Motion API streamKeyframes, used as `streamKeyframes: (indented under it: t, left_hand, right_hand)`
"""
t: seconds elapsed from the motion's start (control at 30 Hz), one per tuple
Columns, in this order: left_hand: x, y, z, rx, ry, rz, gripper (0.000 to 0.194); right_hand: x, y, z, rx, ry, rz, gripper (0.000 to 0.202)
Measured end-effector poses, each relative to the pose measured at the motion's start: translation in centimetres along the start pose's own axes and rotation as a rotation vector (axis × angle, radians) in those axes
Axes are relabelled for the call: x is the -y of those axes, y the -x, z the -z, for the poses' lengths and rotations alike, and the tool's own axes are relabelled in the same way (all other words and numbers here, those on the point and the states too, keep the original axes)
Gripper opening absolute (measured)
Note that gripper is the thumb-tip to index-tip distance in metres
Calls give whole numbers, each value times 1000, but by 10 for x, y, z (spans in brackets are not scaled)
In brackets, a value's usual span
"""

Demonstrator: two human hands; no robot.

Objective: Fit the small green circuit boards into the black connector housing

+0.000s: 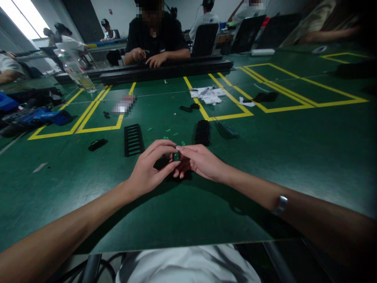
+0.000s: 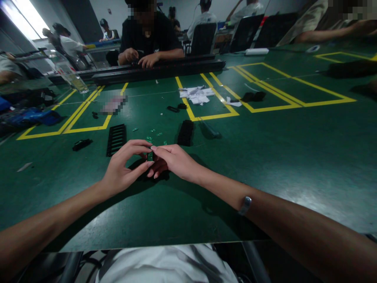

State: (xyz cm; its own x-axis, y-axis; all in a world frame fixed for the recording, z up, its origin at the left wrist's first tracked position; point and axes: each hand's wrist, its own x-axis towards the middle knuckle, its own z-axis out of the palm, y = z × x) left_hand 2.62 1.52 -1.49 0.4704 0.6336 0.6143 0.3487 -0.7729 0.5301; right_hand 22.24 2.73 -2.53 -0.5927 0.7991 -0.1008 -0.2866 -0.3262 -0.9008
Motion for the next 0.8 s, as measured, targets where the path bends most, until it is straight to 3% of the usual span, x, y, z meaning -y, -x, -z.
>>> streamKeyframes:
  t: [0.8]
  left_hand:
    - [-2,1,0,9,17,61,26]
  right_hand:
    - [0,1,1,5,27,6,32]
